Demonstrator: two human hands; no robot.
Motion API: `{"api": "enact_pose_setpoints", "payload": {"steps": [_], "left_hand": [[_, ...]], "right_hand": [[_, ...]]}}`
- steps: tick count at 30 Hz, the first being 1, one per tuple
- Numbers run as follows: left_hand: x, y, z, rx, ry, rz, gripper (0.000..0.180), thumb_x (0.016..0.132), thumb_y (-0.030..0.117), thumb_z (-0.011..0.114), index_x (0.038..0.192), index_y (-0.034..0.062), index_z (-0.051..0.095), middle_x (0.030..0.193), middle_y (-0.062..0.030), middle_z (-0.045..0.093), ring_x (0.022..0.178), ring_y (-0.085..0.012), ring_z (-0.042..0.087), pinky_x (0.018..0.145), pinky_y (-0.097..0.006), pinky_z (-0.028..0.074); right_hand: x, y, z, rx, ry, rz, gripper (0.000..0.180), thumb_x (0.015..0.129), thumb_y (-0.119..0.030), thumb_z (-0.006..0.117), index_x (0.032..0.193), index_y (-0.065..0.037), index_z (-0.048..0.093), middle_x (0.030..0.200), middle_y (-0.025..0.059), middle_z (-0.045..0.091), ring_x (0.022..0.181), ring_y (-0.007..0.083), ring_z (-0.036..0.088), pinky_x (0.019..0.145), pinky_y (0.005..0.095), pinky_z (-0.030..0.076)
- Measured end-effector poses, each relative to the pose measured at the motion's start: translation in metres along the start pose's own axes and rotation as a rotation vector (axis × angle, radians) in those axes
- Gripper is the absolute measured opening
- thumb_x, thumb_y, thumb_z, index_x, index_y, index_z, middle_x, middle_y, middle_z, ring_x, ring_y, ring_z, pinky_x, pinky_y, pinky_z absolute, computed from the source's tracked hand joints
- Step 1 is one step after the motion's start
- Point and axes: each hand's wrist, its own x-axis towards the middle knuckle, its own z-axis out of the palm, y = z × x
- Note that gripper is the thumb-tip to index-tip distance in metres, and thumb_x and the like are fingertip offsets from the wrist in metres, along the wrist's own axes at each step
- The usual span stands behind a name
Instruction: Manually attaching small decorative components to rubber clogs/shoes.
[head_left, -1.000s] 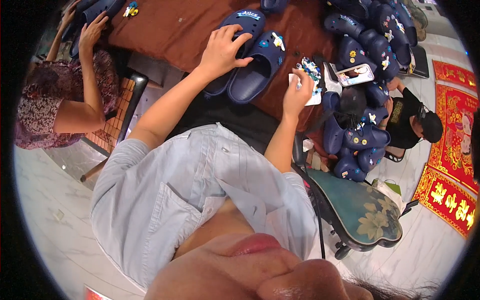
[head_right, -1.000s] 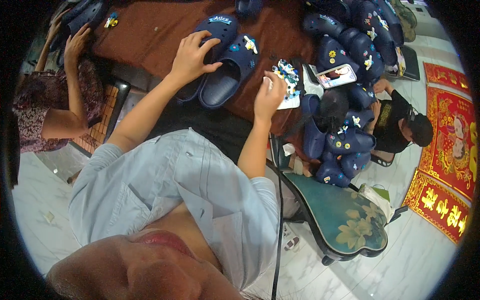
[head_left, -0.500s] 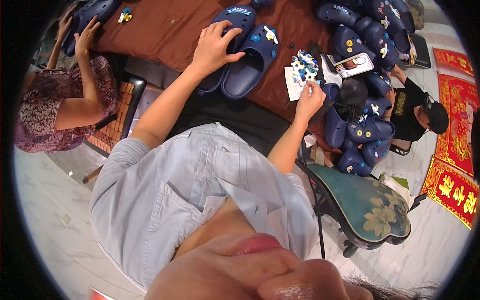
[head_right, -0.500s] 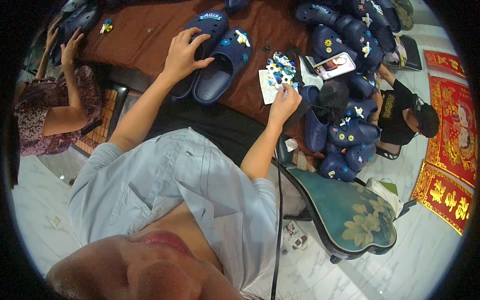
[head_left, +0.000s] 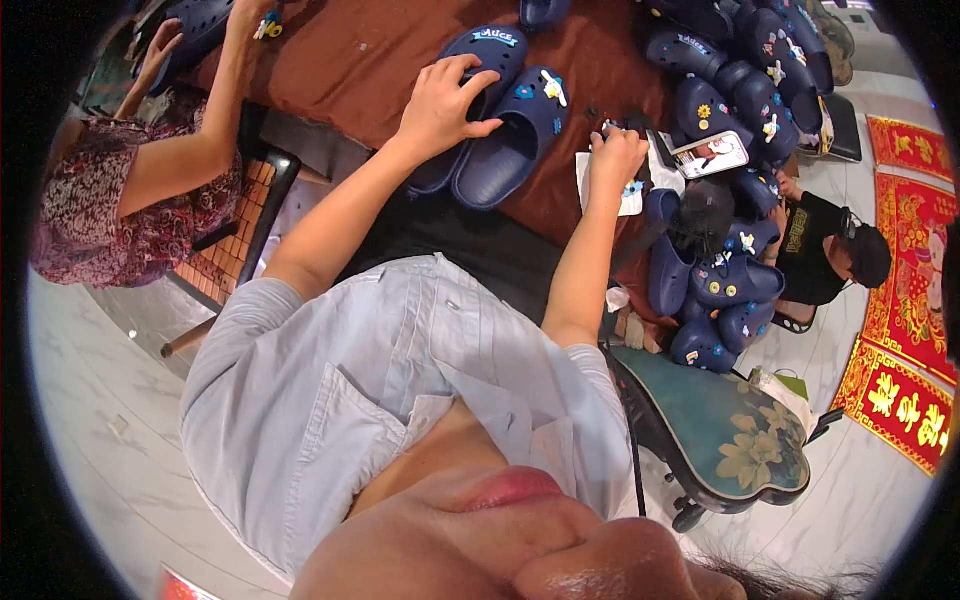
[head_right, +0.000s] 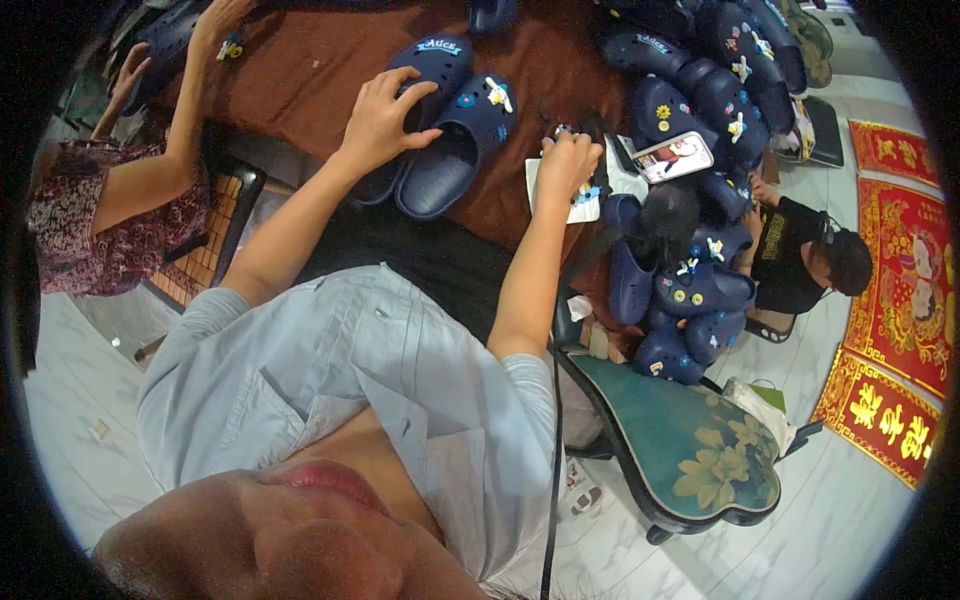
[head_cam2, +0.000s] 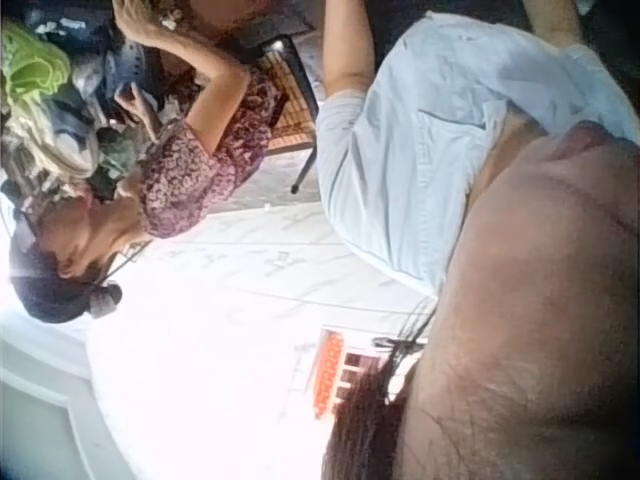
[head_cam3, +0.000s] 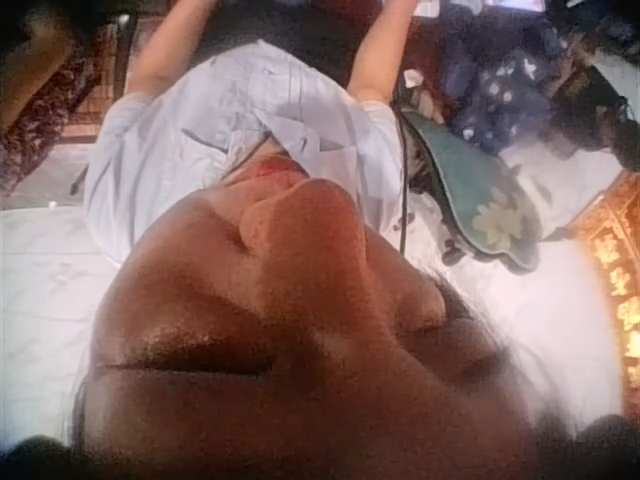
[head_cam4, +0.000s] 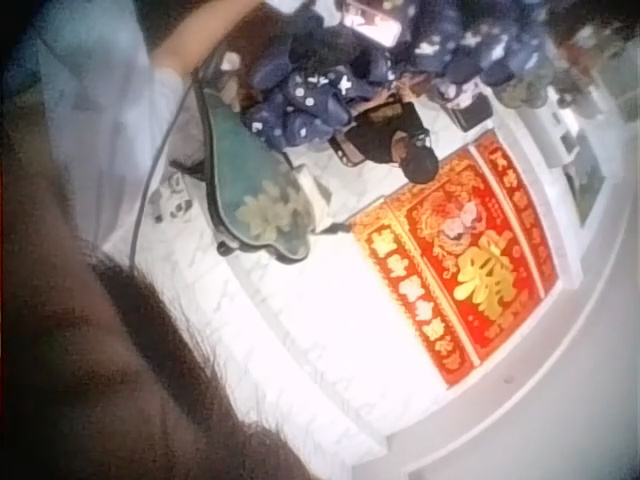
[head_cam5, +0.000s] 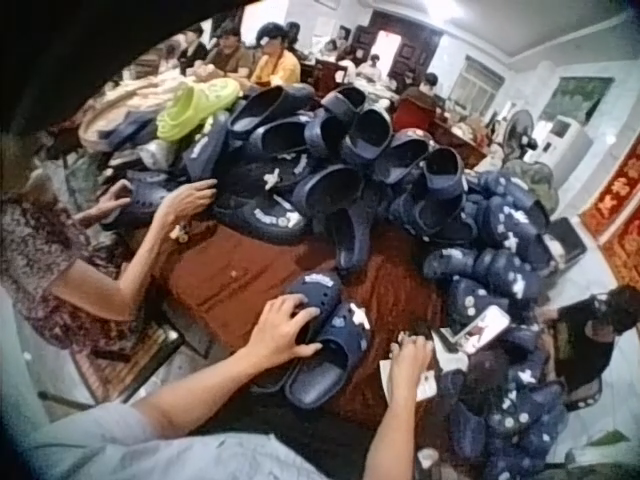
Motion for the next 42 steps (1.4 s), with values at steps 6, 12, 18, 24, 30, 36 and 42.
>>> {"api": "enact_pose_setpoints", "payload": {"steps": [6,12,18,24,30,36,42], "left_hand": [[-0.001,0.000,0.000,-0.010,-0.006,-0.016,0.065,0.064,0.032,0.085,0.123,0.0165,0.061,0.127,-0.0111,0.055,0.117,-0.0317,0.053,0.098,-0.044,0.042],[-0.001,0.000,-0.002,-0.006,-0.014,-0.012,0.064,0.064,0.034,0.085,0.121,0.0158,0.061,0.125,-0.0114,0.055,0.117,-0.0314,0.053,0.097,-0.044,0.041],[0.000,-0.001,-0.002,-0.008,-0.010,-0.008,0.064,0.064,0.036,0.085,0.120,0.0154,0.061,0.124,-0.0110,0.055,0.116,-0.0308,0.053,0.096,-0.044,0.041],[0.003,0.000,-0.003,-0.026,-0.028,-0.017,0.067,0.063,0.033,0.086,0.123,0.0149,0.061,0.125,-0.0116,0.055,0.118,-0.0322,0.053,0.098,-0.045,0.042],[0.003,-0.002,-0.001,-0.037,-0.027,-0.021,0.068,0.062,0.032,0.087,0.123,0.0153,0.061,0.125,-0.0112,0.056,0.119,-0.0320,0.053,0.099,-0.046,0.041],[0.002,-0.001,0.001,-0.027,-0.038,-0.025,0.067,0.063,0.031,0.086,0.123,0.0156,0.061,0.126,-0.0112,0.056,0.119,-0.0319,0.053,0.099,-0.045,0.041],[0.003,-0.001,0.001,-0.015,-0.040,-0.018,0.067,0.064,0.033,0.086,0.124,0.0162,0.061,0.127,-0.0115,0.055,0.119,-0.0322,0.053,0.098,-0.045,0.042]], "right_hand": [[-0.005,-0.004,0.004,0.066,0.043,-0.037,0.017,0.077,-0.012,0.077,0.091,-0.003,0.074,0.095,0.0140,0.065,0.097,0.0342,0.054,0.088,0.0443,0.044],[-0.008,-0.014,-0.005,0.360,0.057,0.009,0.014,0.078,-0.008,0.076,0.089,-0.002,0.070,0.086,0.0121,0.067,0.087,0.0308,0.058,0.083,0.0425,0.045],[-0.035,-0.051,-0.025,0.855,0.053,0.228,0.009,0.082,-0.003,0.073,0.090,0.000,0.071,0.089,0.0086,0.071,0.084,0.0195,0.065,0.079,0.0312,0.049],[-0.052,-0.081,-0.022,0.799,0.189,0.107,0.008,0.082,0.000,0.071,0.090,0.002,0.072,0.092,0.0128,0.072,0.086,0.0260,0.067,0.080,0.0349,0.052],[-0.058,-0.090,-0.023,0.582,0.265,-0.047,0.011,0.082,0.005,0.068,0.092,0.002,0.071,0.092,0.0130,0.069,0.090,0.0295,0.063,0.081,0.0390,0.050],[-0.065,-0.092,-0.026,0.524,0.251,-0.112,0.017,0.081,0.008,0.065,0.097,0.003,0.070,0.096,0.0145,0.067,0.093,0.0318,0.061,0.083,0.0407,0.049],[-0.068,-0.094,-0.026,0.579,0.184,-0.086,0.025,0.078,0.012,0.060,0.100,0.004,0.069,0.100,0.0162,0.065,0.097,0.0339,0.059,0.086,0.0424,0.048]]}}
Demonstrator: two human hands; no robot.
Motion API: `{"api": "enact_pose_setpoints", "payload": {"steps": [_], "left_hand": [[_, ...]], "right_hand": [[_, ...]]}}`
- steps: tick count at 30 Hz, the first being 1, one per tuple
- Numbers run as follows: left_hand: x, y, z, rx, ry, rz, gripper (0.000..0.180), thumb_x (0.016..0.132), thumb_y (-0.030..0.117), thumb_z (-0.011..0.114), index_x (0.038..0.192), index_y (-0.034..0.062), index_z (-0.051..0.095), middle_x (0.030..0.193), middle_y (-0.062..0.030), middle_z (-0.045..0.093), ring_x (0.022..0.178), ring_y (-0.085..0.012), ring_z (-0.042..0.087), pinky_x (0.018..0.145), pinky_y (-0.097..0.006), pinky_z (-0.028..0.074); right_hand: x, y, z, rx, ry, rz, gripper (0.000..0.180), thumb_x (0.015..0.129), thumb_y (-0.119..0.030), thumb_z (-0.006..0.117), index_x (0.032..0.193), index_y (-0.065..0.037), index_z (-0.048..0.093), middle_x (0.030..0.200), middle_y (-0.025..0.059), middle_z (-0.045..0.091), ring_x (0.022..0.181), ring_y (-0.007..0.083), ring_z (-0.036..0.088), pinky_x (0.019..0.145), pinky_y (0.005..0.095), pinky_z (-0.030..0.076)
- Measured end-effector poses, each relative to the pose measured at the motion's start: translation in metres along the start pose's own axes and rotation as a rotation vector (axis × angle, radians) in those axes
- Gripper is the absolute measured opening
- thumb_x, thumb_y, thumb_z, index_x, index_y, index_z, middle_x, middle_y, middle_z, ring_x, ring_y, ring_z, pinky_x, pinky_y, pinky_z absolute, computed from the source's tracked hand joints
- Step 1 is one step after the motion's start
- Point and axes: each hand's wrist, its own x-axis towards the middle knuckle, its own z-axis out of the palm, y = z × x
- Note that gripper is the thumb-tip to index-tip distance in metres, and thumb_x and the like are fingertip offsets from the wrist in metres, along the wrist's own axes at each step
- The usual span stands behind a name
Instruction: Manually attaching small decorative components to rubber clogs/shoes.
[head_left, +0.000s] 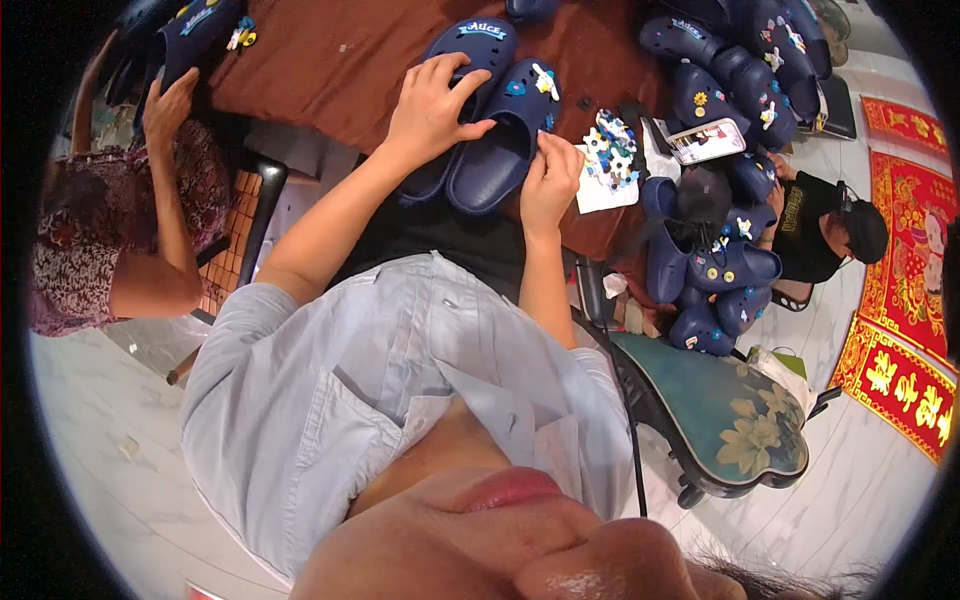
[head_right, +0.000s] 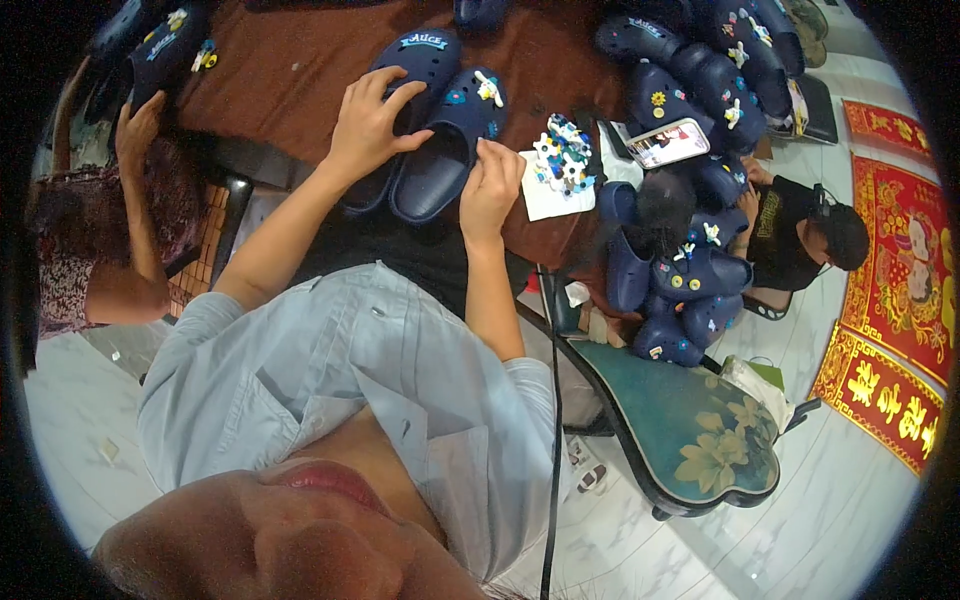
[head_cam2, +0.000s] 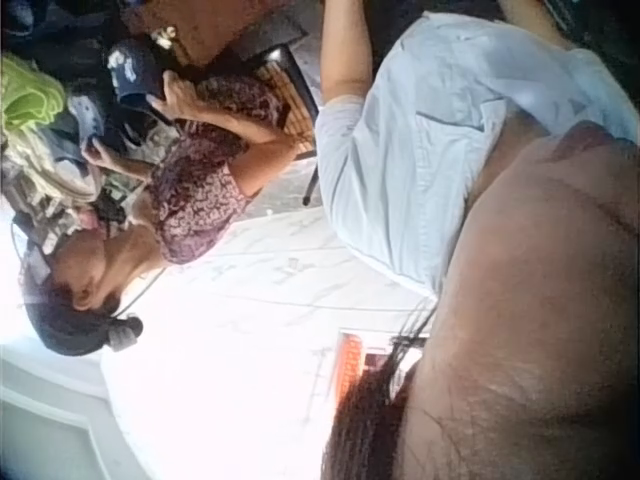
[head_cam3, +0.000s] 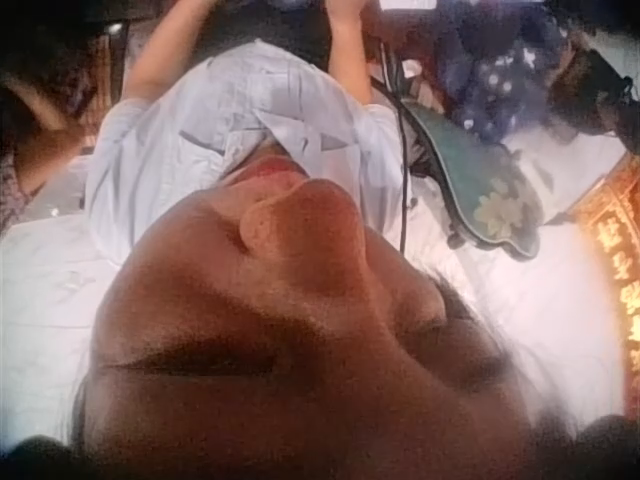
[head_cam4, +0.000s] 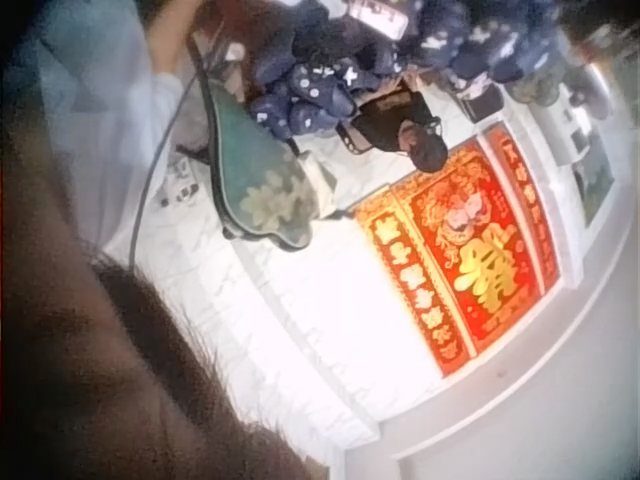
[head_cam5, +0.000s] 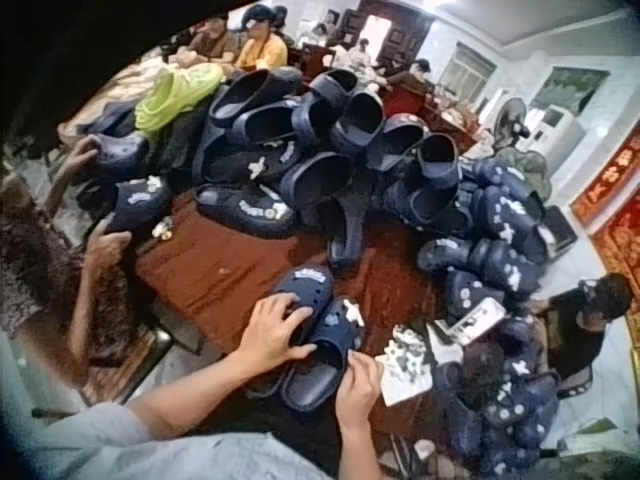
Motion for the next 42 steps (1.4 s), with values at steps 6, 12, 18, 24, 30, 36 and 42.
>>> {"api": "enact_pose_setpoints", "payload": {"steps": [6,12,18,24,30,36,42], "left_hand": [[0.001,-0.001,0.002,0.016,-0.004,0.003,0.068,0.064,0.035,0.086,0.125,0.0161,0.061,0.127,-0.0118,0.055,0.118,-0.0326,0.053,0.097,-0.046,0.043],[0.001,0.000,0.002,0.031,0.025,0.012,0.063,0.064,0.035,0.086,0.120,0.0143,0.064,0.123,-0.0109,0.057,0.117,-0.0300,0.054,0.097,-0.045,0.041],[0.000,-0.002,0.002,0.011,0.023,0.018,0.066,0.066,0.035,0.085,0.124,0.0162,0.061,0.127,-0.0123,0.055,0.119,-0.0336,0.052,0.098,-0.046,0.042],[-0.002,-0.001,0.002,0.020,0.027,0.025,0.065,0.067,0.034,0.085,0.125,0.0167,0.061,0.127,-0.0113,0.054,0.119,-0.0329,0.052,0.098,-0.046,0.043],[-0.003,-0.003,0.002,0.046,0.033,0.026,0.066,0.066,0.035,0.085,0.125,0.0167,0.061,0.126,-0.0110,0.055,0.116,-0.0328,0.053,0.096,-0.046,0.043],[-0.002,-0.003,0.002,0.051,0.045,0.048,0.067,0.066,0.036,0.085,0.125,0.0163,0.060,0.126,-0.0111,0.055,0.116,-0.0328,0.053,0.096,-0.046,0.044],[-0.002,-0.003,0.001,0.051,0.036,0.035,0.066,0.066,0.036,0.085,0.125,0.0163,0.061,0.126,-0.0111,0.055,0.117,-0.0325,0.053,0.096,-0.046,0.044]], "right_hand": [[0.004,0.003,-0.002,0.068,-0.044,0.042,0.024,0.077,0.012,0.059,0.097,0.005,0.069,0.100,0.0157,0.065,0.098,0.0328,0.058,0.087,0.0418,0.048],[0.006,0.005,-0.003,0.036,-0.038,0.046,0.020,0.082,0.008,0.059,0.096,0.002,0.071,0.099,0.0130,0.068,0.098,0.0299,0.060,0.089,0.0389,0.048],[-0.003,0.018,-0.019,0.011,-0.001,0.028,0.020,0.082,0.005,0.059,0.098,0.001,0.070,0.103,0.0141,0.067,0.101,0.0331,0.058,0.093,0.0425,0.045],[-0.011,0.055,-0.062,-0.153,0.173,0.295,0.019,0.085,0.001,0.061,0.100,-0.001,0.072,0.100,0.0131,0.069,0.100,0.0311,0.059,0.088,0.0409,0.047],[-0.019,0.084,-0.089,-0.251,0.254,0.392,0.018,0.085,0.000,0.062,0.099,-0.002,0.072,0.098,0.0123,0.069,0.095,0.0301,0.060,0.080,0.0406,0.049],[-0.025,0.094,-0.091,-0.237,0.215,0.415,0.019,0.084,0.000,0.063,0.100,-0.002,0.072,0.099,0.0138,0.068,0.094,0.0313,0.059,0.080,0.0421,0.049],[-0.025,0.101,-0.078,-0.275,0.060,0.340,0.021,0.079,-0.002,0.069,0.100,-0.002,0.071,0.098,0.0150,0.067,0.096,0.0349,0.058,0.089,0.0443,0.044]]}}
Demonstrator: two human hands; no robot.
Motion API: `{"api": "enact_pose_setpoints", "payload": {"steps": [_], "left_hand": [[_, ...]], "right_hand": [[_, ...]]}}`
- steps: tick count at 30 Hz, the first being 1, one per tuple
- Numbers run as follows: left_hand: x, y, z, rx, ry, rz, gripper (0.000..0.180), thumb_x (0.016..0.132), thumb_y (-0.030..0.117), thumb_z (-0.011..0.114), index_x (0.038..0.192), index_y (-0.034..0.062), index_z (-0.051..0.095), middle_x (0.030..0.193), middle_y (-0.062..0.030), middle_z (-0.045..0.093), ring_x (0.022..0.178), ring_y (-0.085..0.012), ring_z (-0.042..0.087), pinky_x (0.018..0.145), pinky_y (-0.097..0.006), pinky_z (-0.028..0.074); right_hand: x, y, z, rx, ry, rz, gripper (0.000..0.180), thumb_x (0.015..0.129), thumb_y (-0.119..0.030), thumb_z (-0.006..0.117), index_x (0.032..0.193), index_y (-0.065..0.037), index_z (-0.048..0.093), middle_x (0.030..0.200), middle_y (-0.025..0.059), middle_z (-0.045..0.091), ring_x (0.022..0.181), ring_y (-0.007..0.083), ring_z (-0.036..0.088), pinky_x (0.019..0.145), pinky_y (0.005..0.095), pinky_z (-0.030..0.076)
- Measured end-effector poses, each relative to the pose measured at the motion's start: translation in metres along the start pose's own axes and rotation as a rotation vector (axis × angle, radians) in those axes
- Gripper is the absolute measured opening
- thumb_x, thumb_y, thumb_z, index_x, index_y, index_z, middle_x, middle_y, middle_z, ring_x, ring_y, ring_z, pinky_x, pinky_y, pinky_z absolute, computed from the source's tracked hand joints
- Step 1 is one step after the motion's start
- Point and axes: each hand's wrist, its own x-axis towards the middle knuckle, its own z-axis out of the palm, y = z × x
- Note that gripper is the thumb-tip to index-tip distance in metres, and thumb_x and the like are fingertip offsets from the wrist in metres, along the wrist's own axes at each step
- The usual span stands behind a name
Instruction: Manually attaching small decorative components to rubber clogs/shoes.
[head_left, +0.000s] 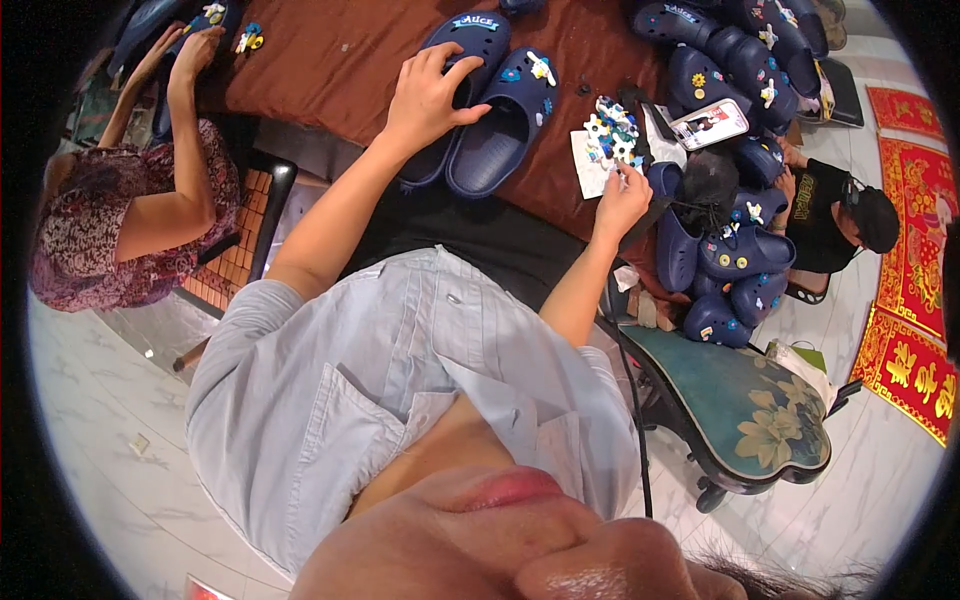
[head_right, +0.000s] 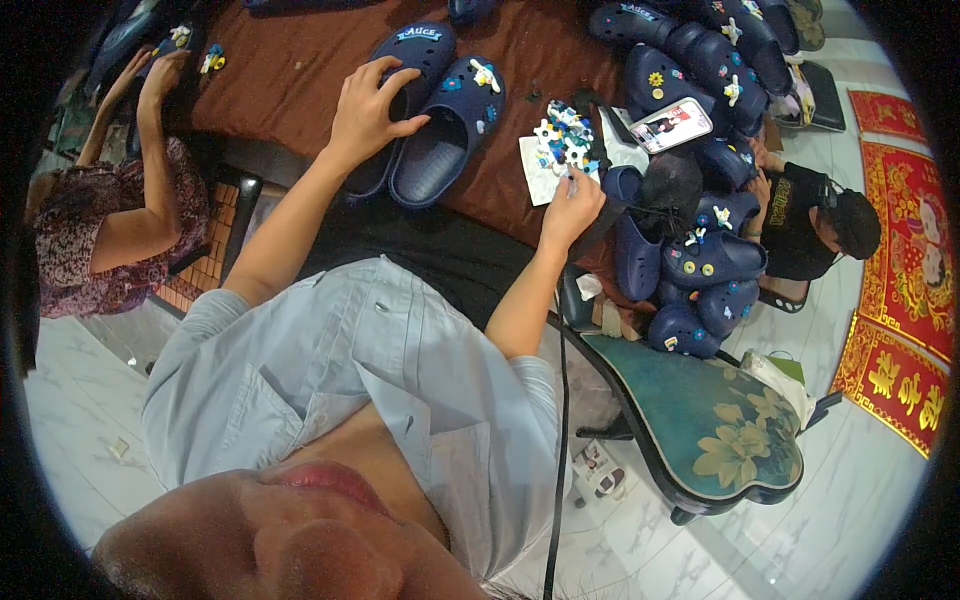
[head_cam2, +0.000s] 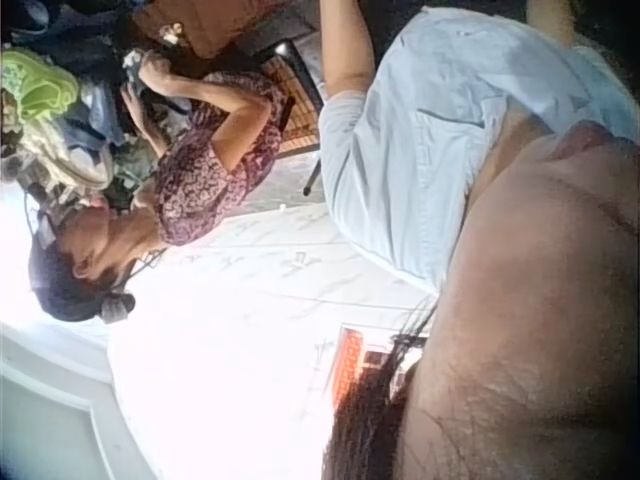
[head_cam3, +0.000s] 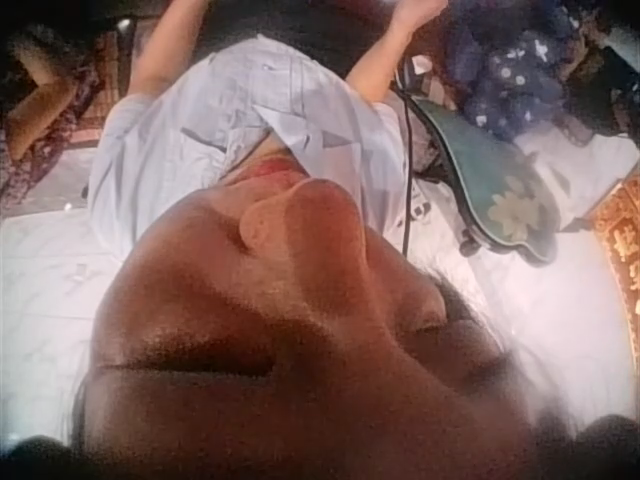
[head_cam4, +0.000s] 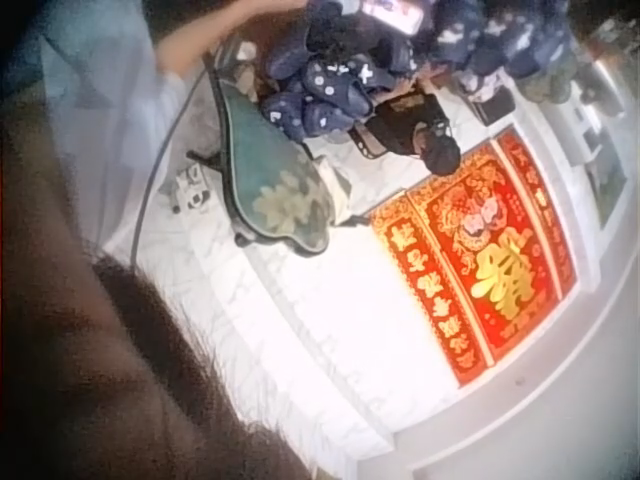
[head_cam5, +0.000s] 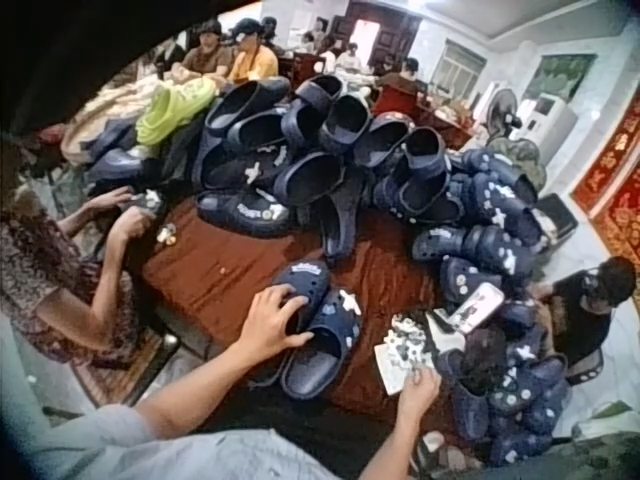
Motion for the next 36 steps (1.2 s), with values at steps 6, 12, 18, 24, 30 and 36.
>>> {"api": "enact_pose_setpoints", "payload": {"steps": [6,12,18,24,30,36], "left_hand": [[0.001,0.000,0.000,-0.002,-0.005,-0.006,0.067,0.066,0.036,0.085,0.125,0.0164,0.061,0.127,-0.0116,0.055,0.117,-0.0326,0.053,0.096,-0.046,0.044],[0.001,0.000,0.001,-0.013,-0.001,-0.005,0.067,0.066,0.036,0.085,0.125,0.0162,0.061,0.128,-0.0125,0.055,0.119,-0.0327,0.053,0.097,-0.046,0.043],[0.000,-0.001,0.001,-0.031,0.008,0.000,0.067,0.066,0.035,0.085,0.125,0.0162,0.061,0.128,-0.0124,0.055,0.119,-0.0327,0.053,0.097,-0.046,0.043],[0.001,0.000,-0.002,-0.012,0.004,-0.009,0.067,0.066,0.035,0.085,0.125,0.0168,0.060,0.127,-0.0117,0.055,0.119,-0.0322,0.053,0.097,-0.046,0.043],[-0.001,0.000,0.000,-0.036,0.008,-0.004,0.067,0.066,0.034,0.085,0.126,0.0174,0.061,0.127,-0.0118,0.055,0.119,-0.0316,0.053,0.097,-0.046,0.043],[-0.001,0.001,-0.001,-0.031,0.003,-0.012,0.067,0.066,0.034,0.085,0.125,0.0169,0.061,0.127,-0.0120,0.055,0.119,-0.0319,0.053,0.097,-0.046,0.043]], "right_hand": [[0.010,0.001,0.014,-0.113,-0.088,-0.117,0.028,0.076,-0.003,0.074,0.104,-0.002,0.070,0.096,0.0133,0.068,0.094,0.0334,0.058,0.087,0.0429,0.042],[0.013,-0.002,0.016,-0.133,-0.131,-0.089,0.032,0.074,-0.003,0.076,0.105,-0.001,0.070,0.091,0.0131,0.068,0.087,0.0325,0.058,0.082,0.0435,0.041],[0.019,0.003,0.008,-0.171,-0.101,-0.111,0.024,0.077,-0.004,0.073,0.101,-0.002,0.073,0.091,0.0146,0.069,0.088,0.0335,0.059,0.081,0.0438,0.043],[0.031,-0.002,0.009,-0.295,-0.121,-0.151,0.023,0.078,-0.004,0.072,0.101,-0.008,0.074,0.097,0.0141,0.067,0.093,0.0352,0.057,0.083,0.0438,0.046],[0.034,-0.004,0.009,-0.386,-0.197,-0.126,0.024,0.075,-0.006,0.076,0.098,-0.011,0.074,0.094,0.0132,0.065,0.094,0.0347,0.058,0.084,0.0434,0.047],[0.030,-0.002,0.011,-0.329,-0.187,-0.172,0.022,0.074,-0.008,0.077,0.095,-0.011,0.073,0.094,0.0129,0.064,0.093,0.0343,0.058,0.082,0.0441,0.047]]}}
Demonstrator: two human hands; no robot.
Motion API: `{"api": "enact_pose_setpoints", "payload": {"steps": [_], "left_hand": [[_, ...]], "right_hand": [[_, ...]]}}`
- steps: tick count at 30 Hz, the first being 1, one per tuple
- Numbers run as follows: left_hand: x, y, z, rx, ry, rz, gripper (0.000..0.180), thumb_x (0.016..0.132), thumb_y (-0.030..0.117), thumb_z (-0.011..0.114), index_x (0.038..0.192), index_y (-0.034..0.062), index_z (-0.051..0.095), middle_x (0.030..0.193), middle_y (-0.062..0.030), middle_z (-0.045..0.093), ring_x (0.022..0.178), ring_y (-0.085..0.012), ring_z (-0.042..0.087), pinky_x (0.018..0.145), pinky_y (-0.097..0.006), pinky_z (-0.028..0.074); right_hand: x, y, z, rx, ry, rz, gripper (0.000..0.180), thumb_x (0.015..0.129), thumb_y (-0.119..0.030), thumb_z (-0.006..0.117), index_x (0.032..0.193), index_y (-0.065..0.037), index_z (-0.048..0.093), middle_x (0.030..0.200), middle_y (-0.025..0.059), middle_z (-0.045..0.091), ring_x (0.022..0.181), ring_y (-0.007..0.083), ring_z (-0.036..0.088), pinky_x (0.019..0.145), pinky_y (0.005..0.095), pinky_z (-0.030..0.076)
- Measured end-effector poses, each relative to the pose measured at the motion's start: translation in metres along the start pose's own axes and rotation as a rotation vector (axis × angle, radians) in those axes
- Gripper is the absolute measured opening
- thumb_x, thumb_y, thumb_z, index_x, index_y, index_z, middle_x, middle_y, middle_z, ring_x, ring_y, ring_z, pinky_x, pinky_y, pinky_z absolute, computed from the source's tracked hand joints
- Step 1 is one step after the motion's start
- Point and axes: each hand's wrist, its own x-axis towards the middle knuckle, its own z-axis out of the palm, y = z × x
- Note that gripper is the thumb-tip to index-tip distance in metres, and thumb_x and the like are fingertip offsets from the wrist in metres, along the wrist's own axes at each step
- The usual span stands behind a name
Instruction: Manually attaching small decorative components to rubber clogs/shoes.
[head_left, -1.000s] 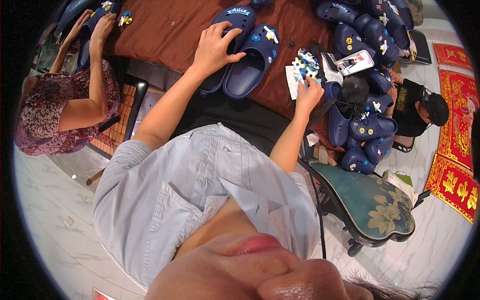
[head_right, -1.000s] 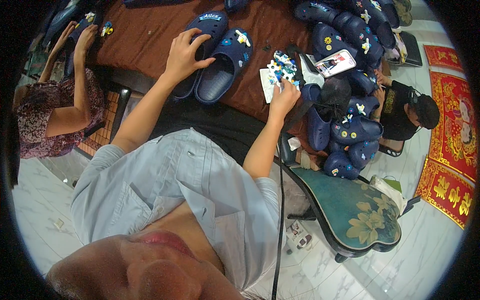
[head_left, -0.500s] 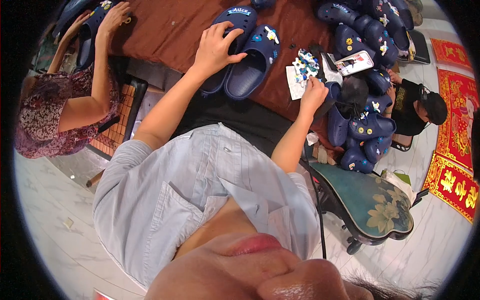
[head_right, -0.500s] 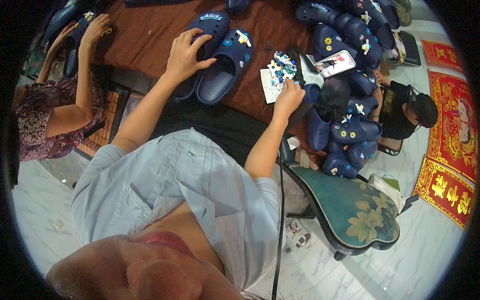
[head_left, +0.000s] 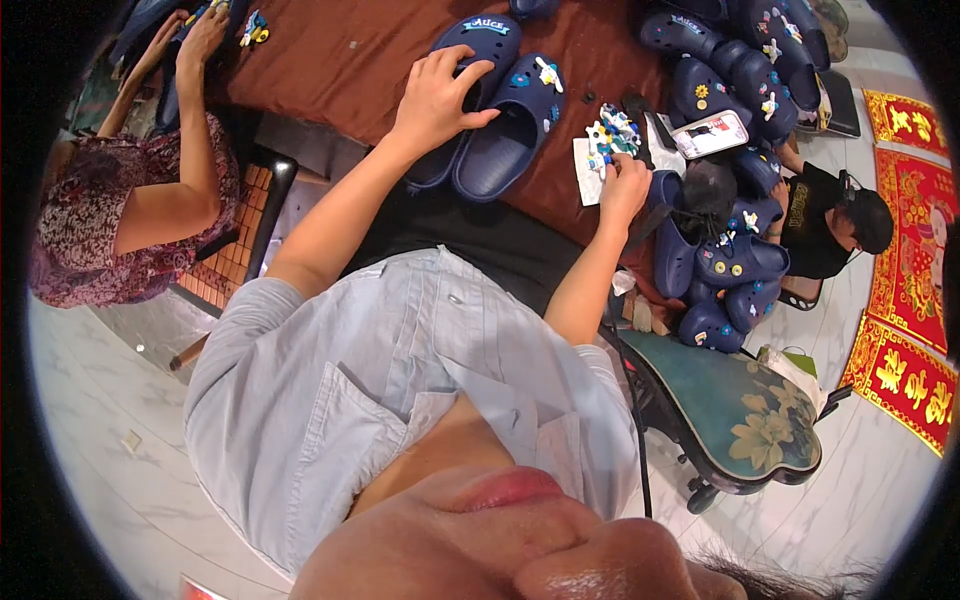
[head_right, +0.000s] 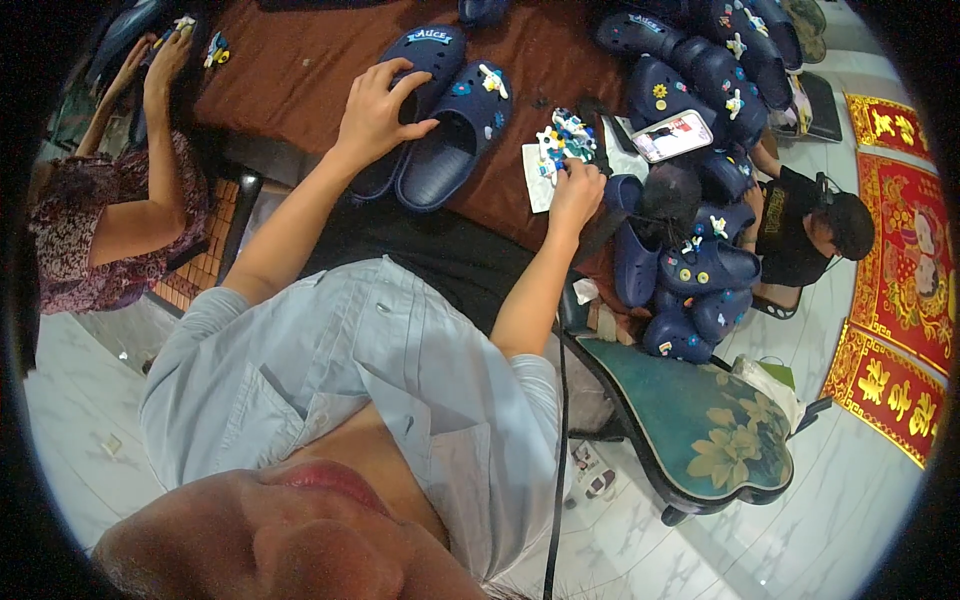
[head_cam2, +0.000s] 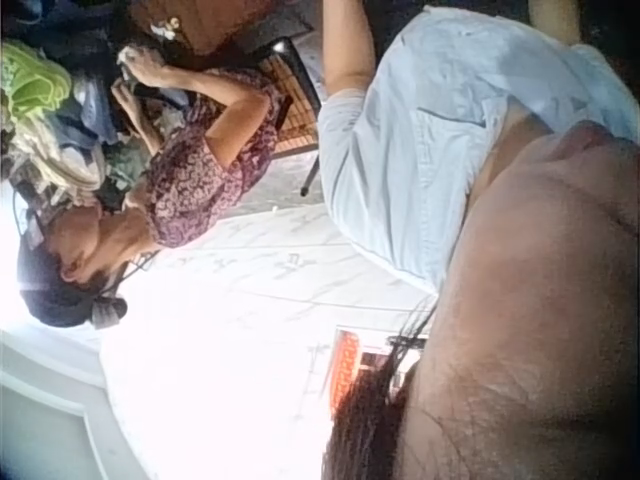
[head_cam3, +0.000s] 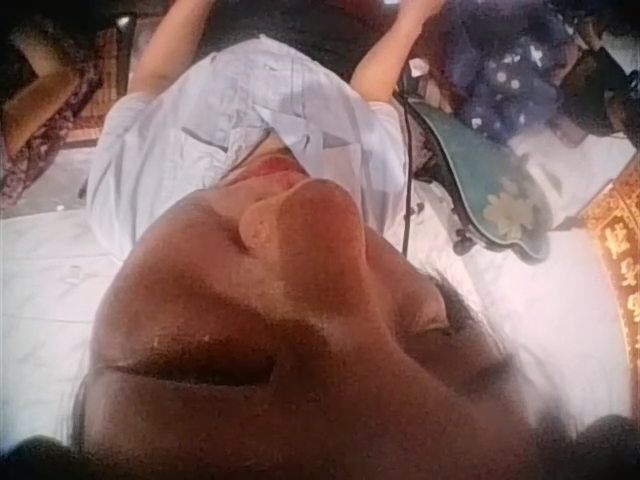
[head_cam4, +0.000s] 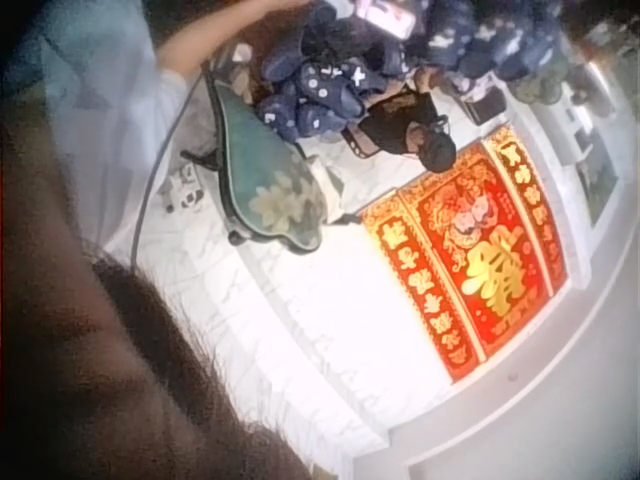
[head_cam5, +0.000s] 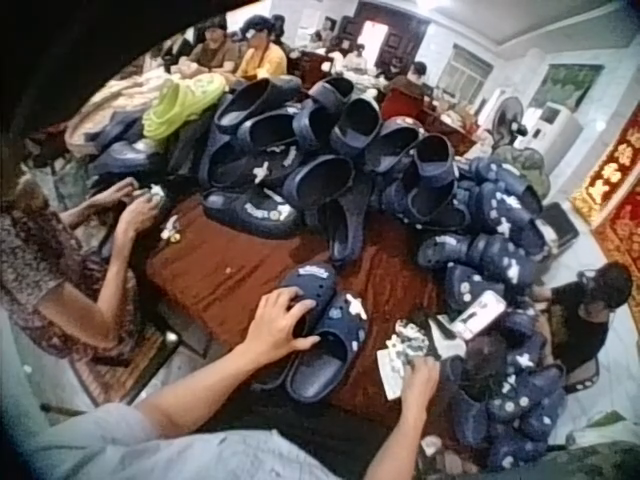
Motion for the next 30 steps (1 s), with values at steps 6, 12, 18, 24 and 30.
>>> {"api": "enact_pose_setpoints", "payload": {"steps": [6,12,18,24,30], "left_hand": [[0.001,0.001,-0.001,-0.004,-0.014,-0.011,0.067,0.066,0.034,0.085,0.125,0.0162,0.061,0.127,-0.0124,0.055,0.120,-0.0327,0.053,0.099,-0.046,0.042],[0.001,0.001,0.000,-0.004,-0.016,-0.007,0.067,0.065,0.035,0.086,0.125,0.0164,0.061,0.128,-0.0128,0.055,0.120,-0.0330,0.053,0.099,-0.046,0.042],[0.001,0.002,-0.003,-0.013,-0.026,0.002,0.067,0.066,0.035,0.085,0.126,0.0166,0.061,0.128,-0.0125,0.054,0.120,-0.0331,0.053,0.101,-0.047,0.041],[0.006,0.032,-0.035,-0.249,0.101,0.028,0.044,0.073,0.021,0.082,0.113,0.0085,0.068,0.115,-0.0119,0.062,0.112,-0.0328,0.057,0.096,-0.044,0.047],[-0.007,0.054,-0.056,-0.747,-0.217,-0.310,0.032,0.084,0.016,0.076,0.111,0.0000,0.067,0.106,-0.0105,0.070,0.095,-0.0188,0.067,0.081,-0.031,0.052]], "right_hand": [[-0.002,0.003,0.005,0.028,0.046,-0.033,0.016,0.078,-0.009,0.074,0.094,-0.006,0.072,0.095,0.0132,0.064,0.094,0.0341,0.058,0.083,0.0438,0.046],[0.000,0.007,0.005,0.085,0.176,0.031,0.015,0.084,-0.010,0.071,0.096,-0.002,0.069,0.095,0.0145,0.065,0.091,0.0336,0.060,0.082,0.0439,0.048],[0.001,-0.020,-0.021,0.574,0.266,0.378,0.013,0.086,-0.004,0.071,0.096,0.000,0.064,0.087,0.0085,0.066,0.076,0.0136,0.063,0.072,0.0263,0.051],[-0.010,-0.095,-0.030,1.153,0.240,0.148,0.022,0.080,0.003,0.076,0.097,-0.002,0.062,0.091,0.0038,0.065,0.080,0.0112,0.060,0.074,0.0246,0.049],[-0.013,-0.176,-0.040,1.102,0.123,-0.203,0.020,0.074,0.005,0.078,0.091,-0.001,0.068,0.090,0.0087,0.068,0.080,0.0194,0.064,0.072,0.0292,0.052]]}}
